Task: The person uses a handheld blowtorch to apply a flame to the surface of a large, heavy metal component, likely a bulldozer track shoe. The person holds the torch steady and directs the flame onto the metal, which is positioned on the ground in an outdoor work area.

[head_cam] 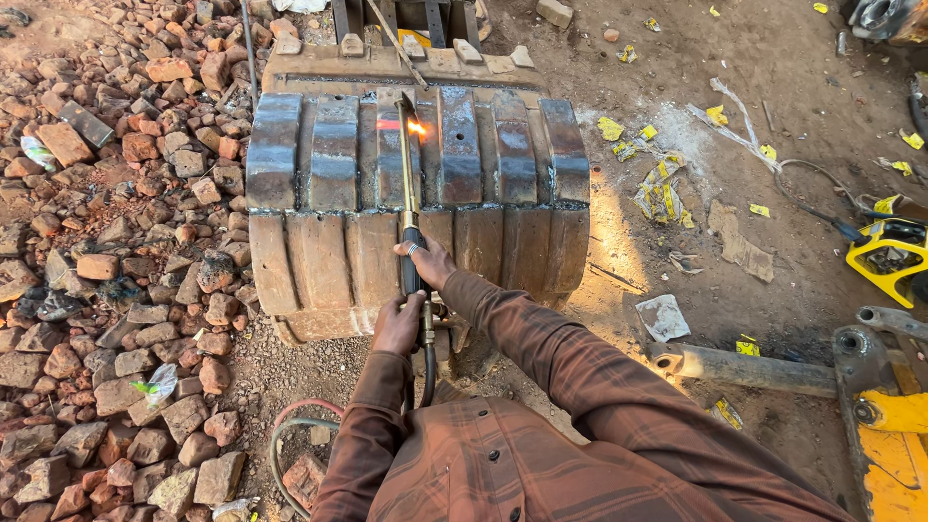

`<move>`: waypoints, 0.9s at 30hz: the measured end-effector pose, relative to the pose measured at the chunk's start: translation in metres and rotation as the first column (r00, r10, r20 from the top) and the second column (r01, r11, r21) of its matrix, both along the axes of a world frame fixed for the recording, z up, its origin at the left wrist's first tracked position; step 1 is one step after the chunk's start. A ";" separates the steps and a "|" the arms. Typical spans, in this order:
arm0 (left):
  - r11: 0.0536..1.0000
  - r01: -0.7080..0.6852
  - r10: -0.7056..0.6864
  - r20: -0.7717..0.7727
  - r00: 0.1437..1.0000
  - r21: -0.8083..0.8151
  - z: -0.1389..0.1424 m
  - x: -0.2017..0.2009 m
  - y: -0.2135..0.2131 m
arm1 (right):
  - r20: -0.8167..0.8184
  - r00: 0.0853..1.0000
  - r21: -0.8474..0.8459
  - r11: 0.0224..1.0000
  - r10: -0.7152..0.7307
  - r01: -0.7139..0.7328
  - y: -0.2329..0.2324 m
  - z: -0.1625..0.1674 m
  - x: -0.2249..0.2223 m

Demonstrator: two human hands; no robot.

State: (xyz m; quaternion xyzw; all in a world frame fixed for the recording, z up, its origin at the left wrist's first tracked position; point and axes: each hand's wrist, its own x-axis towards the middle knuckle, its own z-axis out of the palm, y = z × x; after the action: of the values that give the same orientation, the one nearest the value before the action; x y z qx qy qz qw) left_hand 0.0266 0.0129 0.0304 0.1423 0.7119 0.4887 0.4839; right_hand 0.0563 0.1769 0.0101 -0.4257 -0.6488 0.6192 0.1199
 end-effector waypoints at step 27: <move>1.000 -0.007 0.008 -0.011 1.000 0.027 -0.004 -0.003 0.004 | -0.082 0.996 -0.038 0.999 0.032 -0.036 0.007 -0.007 -0.005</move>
State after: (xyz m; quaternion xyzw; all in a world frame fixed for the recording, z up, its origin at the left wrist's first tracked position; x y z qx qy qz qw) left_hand 0.0240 0.0171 0.0263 0.1490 0.7083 0.4994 0.4760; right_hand 0.0517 0.1843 0.0036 -0.3912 -0.6380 0.6509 0.1272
